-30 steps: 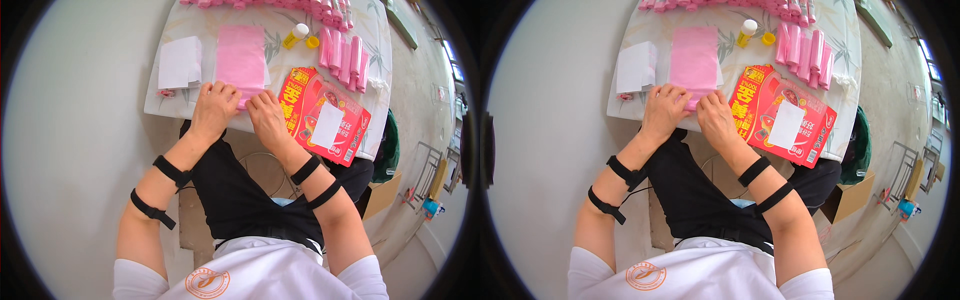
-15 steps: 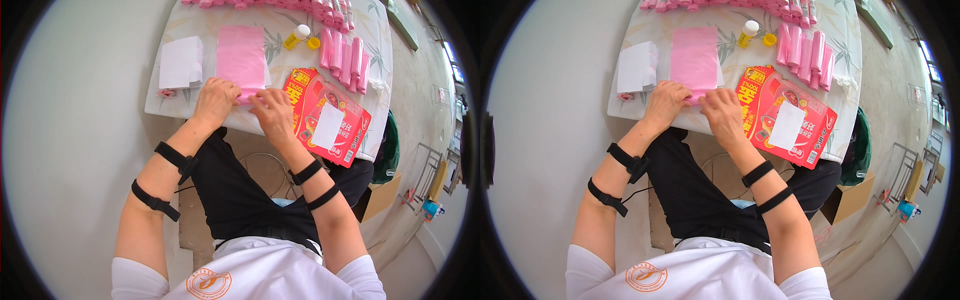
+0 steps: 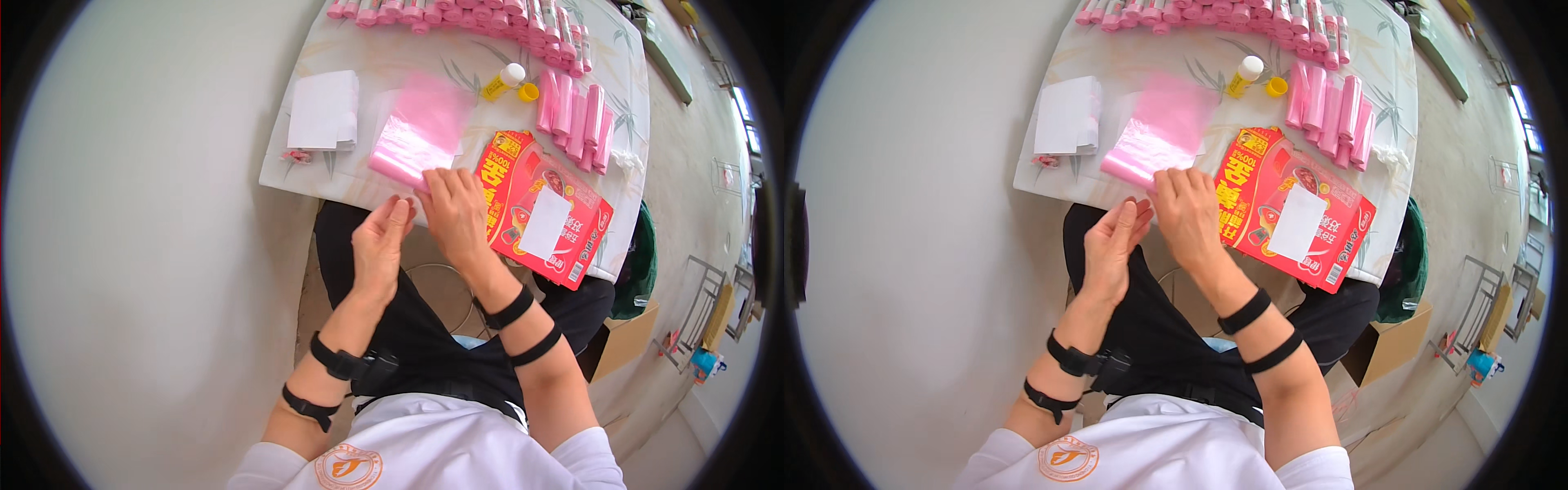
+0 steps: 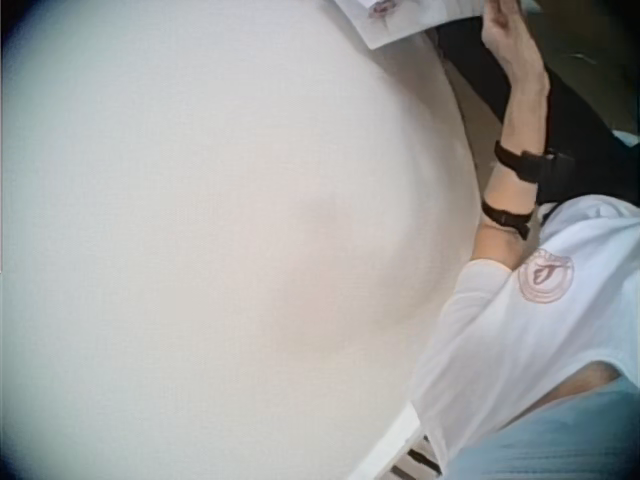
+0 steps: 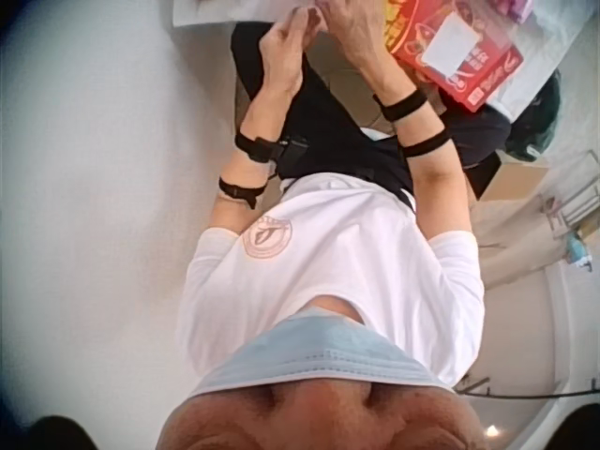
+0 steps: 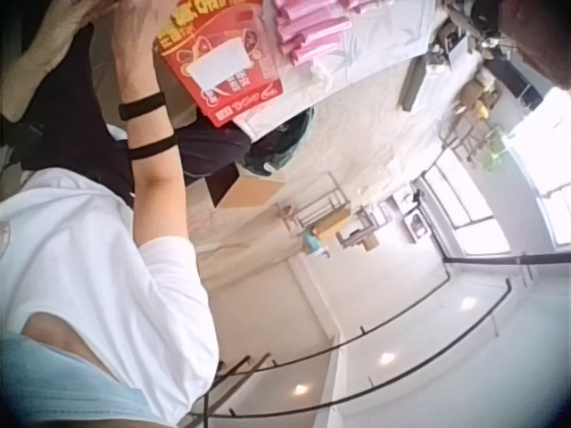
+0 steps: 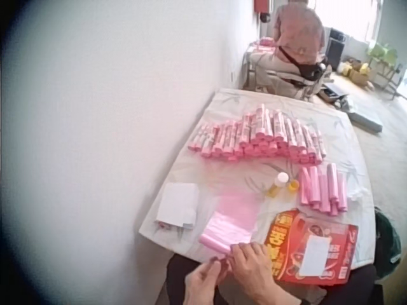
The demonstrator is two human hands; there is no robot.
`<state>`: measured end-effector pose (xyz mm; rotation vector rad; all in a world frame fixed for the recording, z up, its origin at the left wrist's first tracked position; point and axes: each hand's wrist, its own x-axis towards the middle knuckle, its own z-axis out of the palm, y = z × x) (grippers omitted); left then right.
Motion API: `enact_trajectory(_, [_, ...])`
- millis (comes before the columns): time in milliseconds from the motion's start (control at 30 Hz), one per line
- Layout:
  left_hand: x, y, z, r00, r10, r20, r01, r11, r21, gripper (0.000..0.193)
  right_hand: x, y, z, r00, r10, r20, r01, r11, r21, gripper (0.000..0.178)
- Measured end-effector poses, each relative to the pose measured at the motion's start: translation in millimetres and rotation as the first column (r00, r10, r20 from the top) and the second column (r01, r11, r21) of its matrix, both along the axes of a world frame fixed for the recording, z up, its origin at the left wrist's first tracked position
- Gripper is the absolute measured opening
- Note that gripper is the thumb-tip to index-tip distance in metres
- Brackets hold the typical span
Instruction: The person is seen taking pink plastic films from a bag and then wrapping them around a small object.
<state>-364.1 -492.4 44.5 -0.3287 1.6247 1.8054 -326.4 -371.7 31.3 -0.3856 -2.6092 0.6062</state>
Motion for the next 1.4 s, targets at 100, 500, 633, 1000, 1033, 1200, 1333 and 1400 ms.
enact_trajectory(100, [7,9,15,0.995,0.077,0.068,-0.09,0.97,0.224,0.028,15,-19,15,0.999,0.028,-0.034,-0.028,0.999,0.022,0.026])
enact_trajectory(500, [21,-5,56,0.986,0.169,-0.009,-0.162,0.96,0.227,0.016,45,-47,83,0.995,-0.083,-0.052,0.09,0.985,0.147,0.035])
enact_trajectory(633, [34,-5,61,0.987,0.153,0.039,-0.158,0.969,0.192,0.017,63,-49,79,0.994,-0.054,-0.092,0.067,0.988,0.142,0.039])
enact_trajectory(1000, [48,-28,54,0.993,0.082,-0.084,-0.055,0.959,0.278,0.02,75,-39,85,0.982,0.186,0.028,-0.158,0.896,-0.416,0.031])
enact_trajectory(1033, [48,-29,53,0.985,0.075,-0.153,-0.023,0.949,0.314,0.019,76,-38,86,0.97,0.238,0.047,-0.163,0.783,-0.6,0.033])
enact_trajectory(1200, [48,-25,55,0.989,0.105,-0.1,-0.068,0.944,0.321,0.019,83,-68,101,0.999,-0.034,-0.03,0.026,0.974,-0.223,0.032])
enact_trajectory(1333, [48,-18,62,0.985,0.165,0.052,-0.173,0.936,0.306,0.022,88,-79,101,0.989,-0.072,-0.129,0.068,0.997,-0.035,0.031])
enact_trajectory(1400, [48,-16,64,0.987,0.147,0.06,-0.158,0.94,0.304,0.024,89,-80,92,0.997,-0.019,-0.07,0.017,0.999,-0.036,0.032])
